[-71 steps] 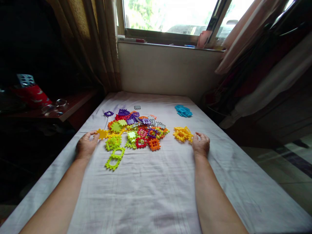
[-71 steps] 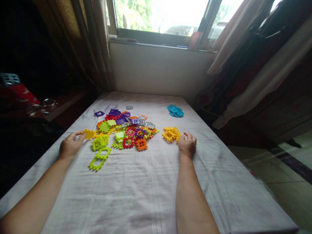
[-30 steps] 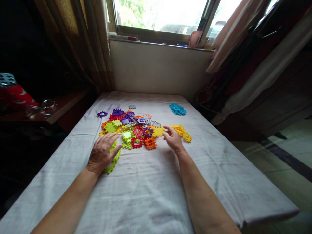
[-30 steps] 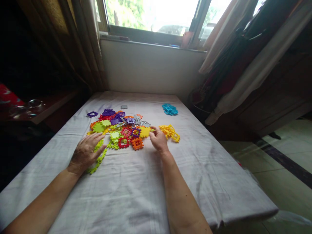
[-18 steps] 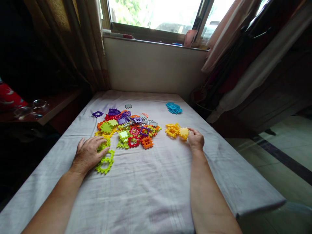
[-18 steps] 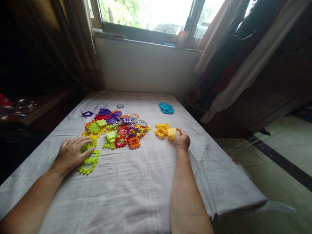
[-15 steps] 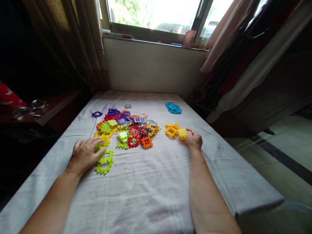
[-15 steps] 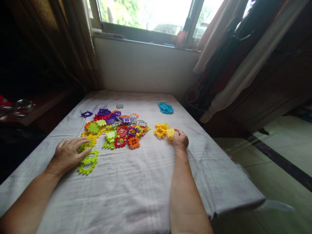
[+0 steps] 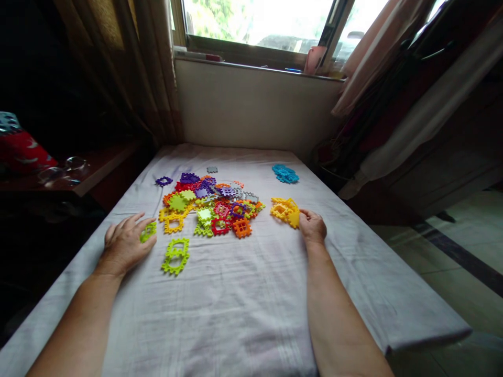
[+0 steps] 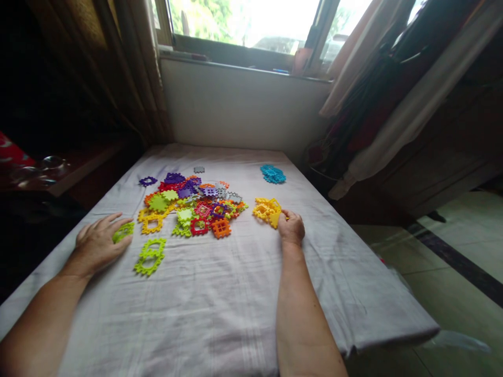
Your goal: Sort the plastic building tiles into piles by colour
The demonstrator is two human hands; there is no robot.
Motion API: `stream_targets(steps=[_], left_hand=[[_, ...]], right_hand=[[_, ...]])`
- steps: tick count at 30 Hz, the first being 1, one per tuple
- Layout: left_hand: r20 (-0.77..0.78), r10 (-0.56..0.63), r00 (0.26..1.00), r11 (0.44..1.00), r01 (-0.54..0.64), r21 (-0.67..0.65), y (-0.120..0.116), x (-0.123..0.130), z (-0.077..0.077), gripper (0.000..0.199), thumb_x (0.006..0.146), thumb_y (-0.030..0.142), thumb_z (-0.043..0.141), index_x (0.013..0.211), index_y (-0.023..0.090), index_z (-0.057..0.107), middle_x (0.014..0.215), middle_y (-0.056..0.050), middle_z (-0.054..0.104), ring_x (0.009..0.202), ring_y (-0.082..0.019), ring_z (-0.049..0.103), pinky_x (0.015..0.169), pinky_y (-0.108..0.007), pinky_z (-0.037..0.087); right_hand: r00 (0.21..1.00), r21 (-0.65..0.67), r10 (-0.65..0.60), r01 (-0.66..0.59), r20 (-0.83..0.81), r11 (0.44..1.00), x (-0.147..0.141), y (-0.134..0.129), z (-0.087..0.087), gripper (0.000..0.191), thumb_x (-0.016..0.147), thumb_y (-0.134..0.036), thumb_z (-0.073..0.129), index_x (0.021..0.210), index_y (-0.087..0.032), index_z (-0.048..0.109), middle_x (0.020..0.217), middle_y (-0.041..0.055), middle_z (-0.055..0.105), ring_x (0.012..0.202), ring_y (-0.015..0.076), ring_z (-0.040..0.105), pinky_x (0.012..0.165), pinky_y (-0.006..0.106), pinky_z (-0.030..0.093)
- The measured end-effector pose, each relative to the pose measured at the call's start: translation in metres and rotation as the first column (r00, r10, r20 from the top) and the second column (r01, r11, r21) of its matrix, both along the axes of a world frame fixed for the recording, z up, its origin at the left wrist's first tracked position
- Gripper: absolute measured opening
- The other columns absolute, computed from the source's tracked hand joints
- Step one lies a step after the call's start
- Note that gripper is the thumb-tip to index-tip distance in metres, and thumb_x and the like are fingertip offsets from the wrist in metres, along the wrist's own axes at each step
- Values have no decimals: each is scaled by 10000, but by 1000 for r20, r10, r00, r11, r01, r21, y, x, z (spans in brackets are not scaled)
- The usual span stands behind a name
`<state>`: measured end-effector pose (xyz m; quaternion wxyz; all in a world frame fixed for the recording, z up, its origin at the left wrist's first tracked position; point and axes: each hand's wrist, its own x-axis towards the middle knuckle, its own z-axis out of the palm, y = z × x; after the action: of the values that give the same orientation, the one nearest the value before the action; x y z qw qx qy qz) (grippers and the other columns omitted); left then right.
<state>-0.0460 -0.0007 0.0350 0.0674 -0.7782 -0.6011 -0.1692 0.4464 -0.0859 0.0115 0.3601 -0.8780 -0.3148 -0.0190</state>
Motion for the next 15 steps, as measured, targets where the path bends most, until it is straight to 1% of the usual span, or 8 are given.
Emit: stream_targets(steps=[2,5,8,10,12,13,15], left_hand=[[24,-69,997,997,68,49,-1,9,-3,458,812,436,450,1160,244,677,1383,-112,570,1270,-377,501,1093,-593,301],[34,-167,985,984,165,66,-3,21,-9,338,828,430,501,1047,303,725,1332,-105,615,1285,-383,492,1099,-677,237],[47,-196,979,979,192,69,-3,24,-12,235,834,405,532,906,328,742,1292,-76,650,1289,-373,495,1097,-698,218],[68,-201,977,978,197,69,-3,23,-11,223,842,405,534,859,313,736,1284,-75,657,1284,-370,504,1094,-697,228],[104,-214,971,975,206,82,-3,24,-8,251,864,423,509,863,295,725,1261,-82,671,1256,-359,535,1092,-681,256],[132,-234,963,970,222,98,-3,25,-5,273,877,436,490,882,286,718,1241,-84,682,1228,-344,560,1090,-654,289],[209,-292,933,953,266,147,-6,32,0,316,902,459,456,934,263,702,1169,-87,713,1140,-300,623,1057,-554,394]], right_hand=[[1000,27,2,-2,1,1000,1,0,-1,395,767,-285,478,997,-179,781,950,96,701,821,205,602,785,299,475],[1000,89,-3,3,4,996,1,1,-2,392,756,-287,472,963,-158,780,905,101,691,792,210,590,782,315,475],[999,163,-28,24,21,986,0,0,0,377,755,-276,471,934,-142,774,871,103,680,763,208,578,774,321,477],[998,202,-50,43,29,978,-1,0,4,371,759,-254,466,933,-134,771,875,109,679,763,207,583,773,320,478],[997,240,-70,57,44,969,-3,-1,10,376,769,-226,451,953,-129,765,900,116,683,795,211,601,789,320,481],[996,260,-73,55,60,964,-5,-1,13,379,777,-214,443,964,-129,762,912,118,686,822,213,610,808,321,482],[994,302,-40,9,99,953,-13,0,19,373,800,-205,430,970,-132,754,929,116,694,875,216,624,849,324,485]])
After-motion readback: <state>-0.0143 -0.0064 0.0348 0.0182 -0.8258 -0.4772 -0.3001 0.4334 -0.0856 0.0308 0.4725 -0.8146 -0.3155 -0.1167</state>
